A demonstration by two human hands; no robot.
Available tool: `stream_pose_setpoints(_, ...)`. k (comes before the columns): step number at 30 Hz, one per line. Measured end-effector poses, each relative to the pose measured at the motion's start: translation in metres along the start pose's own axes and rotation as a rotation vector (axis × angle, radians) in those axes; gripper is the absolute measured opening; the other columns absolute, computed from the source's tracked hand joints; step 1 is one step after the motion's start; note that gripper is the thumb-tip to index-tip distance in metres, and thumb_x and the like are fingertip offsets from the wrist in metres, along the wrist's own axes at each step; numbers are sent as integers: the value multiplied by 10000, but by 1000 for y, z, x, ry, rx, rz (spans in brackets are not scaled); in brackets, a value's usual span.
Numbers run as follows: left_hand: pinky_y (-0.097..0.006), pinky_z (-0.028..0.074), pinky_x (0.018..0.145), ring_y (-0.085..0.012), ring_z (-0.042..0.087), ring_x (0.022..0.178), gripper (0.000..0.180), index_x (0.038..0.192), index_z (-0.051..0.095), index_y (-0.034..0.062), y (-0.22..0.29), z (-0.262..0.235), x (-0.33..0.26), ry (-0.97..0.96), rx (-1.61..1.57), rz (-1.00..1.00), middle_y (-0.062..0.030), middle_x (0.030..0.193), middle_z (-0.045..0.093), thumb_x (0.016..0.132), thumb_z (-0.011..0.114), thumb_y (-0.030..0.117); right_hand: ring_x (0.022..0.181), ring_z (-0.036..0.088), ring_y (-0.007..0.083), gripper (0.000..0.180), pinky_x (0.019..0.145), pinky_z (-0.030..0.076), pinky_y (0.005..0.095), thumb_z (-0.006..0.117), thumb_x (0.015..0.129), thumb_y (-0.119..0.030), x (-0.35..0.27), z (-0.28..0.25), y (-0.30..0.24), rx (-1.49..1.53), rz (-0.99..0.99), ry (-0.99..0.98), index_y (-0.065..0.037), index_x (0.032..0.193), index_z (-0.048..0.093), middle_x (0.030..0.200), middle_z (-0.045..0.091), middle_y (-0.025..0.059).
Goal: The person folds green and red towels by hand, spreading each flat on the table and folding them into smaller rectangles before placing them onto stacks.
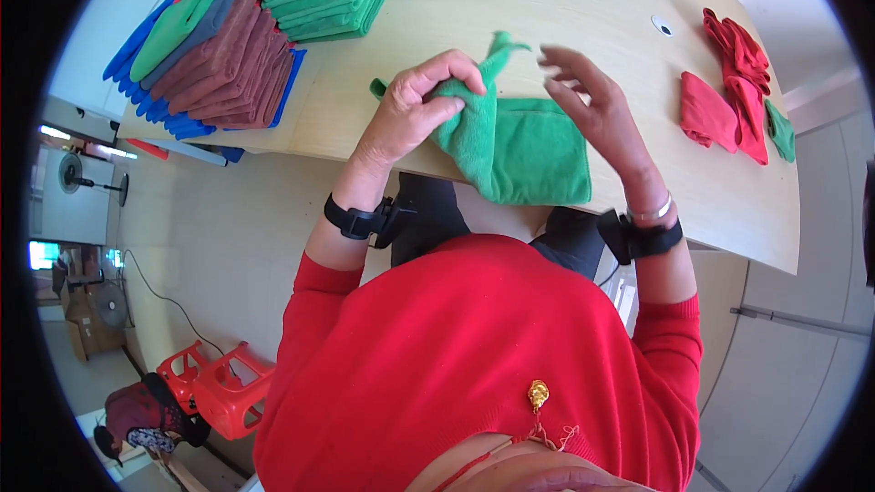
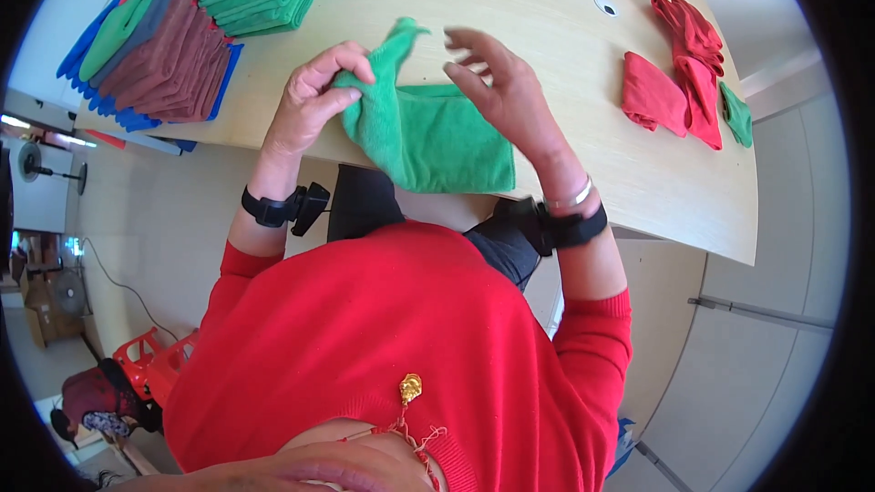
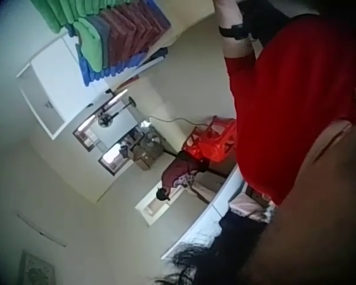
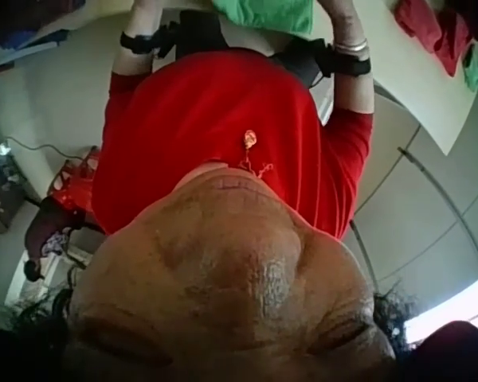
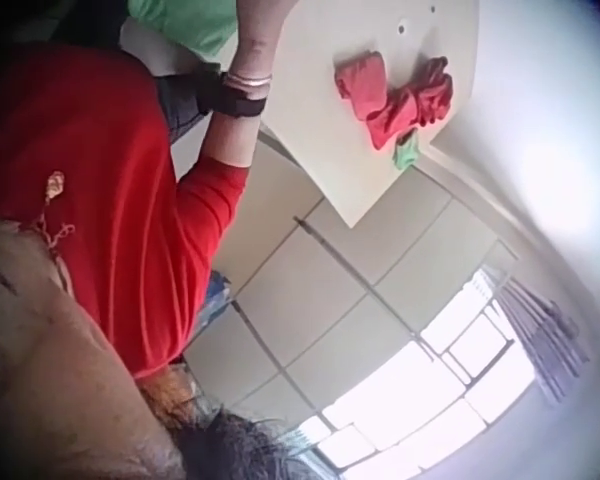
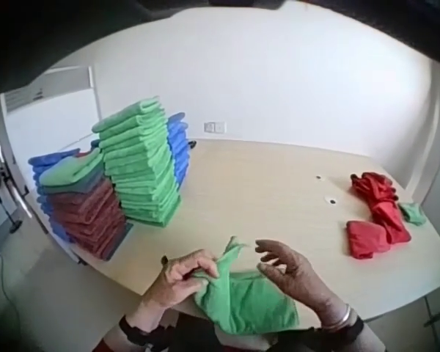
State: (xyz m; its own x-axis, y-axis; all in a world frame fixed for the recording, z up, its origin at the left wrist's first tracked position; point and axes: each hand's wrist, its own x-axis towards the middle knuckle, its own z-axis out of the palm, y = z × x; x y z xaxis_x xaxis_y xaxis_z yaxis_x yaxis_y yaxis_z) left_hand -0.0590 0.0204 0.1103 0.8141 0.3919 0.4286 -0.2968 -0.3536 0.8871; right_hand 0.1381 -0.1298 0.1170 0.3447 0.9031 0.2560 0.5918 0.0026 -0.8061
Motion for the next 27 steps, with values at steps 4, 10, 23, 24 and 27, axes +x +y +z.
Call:
stream_pose_setpoints(4,-242,394,870,-114,519,898,230,911,574,51,5,8,1,-117,-52,26,3,912,560,733,502,-77,888,597,105,245,799,500,283,635,887,-107,15,18,10,304,-252,141,-57,1127,637,1003,668,4)
stream_pose_setpoints(10,-283,436,812,-133,556,899,170,919,611,46,1,12,4,83,-86,-95,-23,909,582,782,549,-33,905,585,77,208,842,474,235,600,897,-45,20,1,20,381,-50,-70,-38,1102,632,984,660,6)
stream_pose_setpoints(23,-266,461,711,-86,565,789,208,943,622,6,10,-61,30,33,495,-199,-6,817,614,799,713,125,832,578,64,130,767,468,210,596,904,-44,20,-138,-34,182,-209,334,-18,1025,636,897,636,-7)
stream_pose_setpoints(24,-266,461,711,-86,565,789,208,943,622,6,22,-61,39,30,495,-188,-6,817,614,799,713,125,846,574,67,143,777,465,211,596,905,-50,21,-151,-35,130,-179,339,-24,1040,634,909,631,-6)
stream_pose_setpoints(27,-273,451,695,-83,530,760,230,944,609,3,59,-62,73,117,531,100,1,820,610,805,722,147,853,567,68,153,783,462,212,597,906,-61,32,-187,-34,35,-143,332,-28,1051,631,911,624,-6)
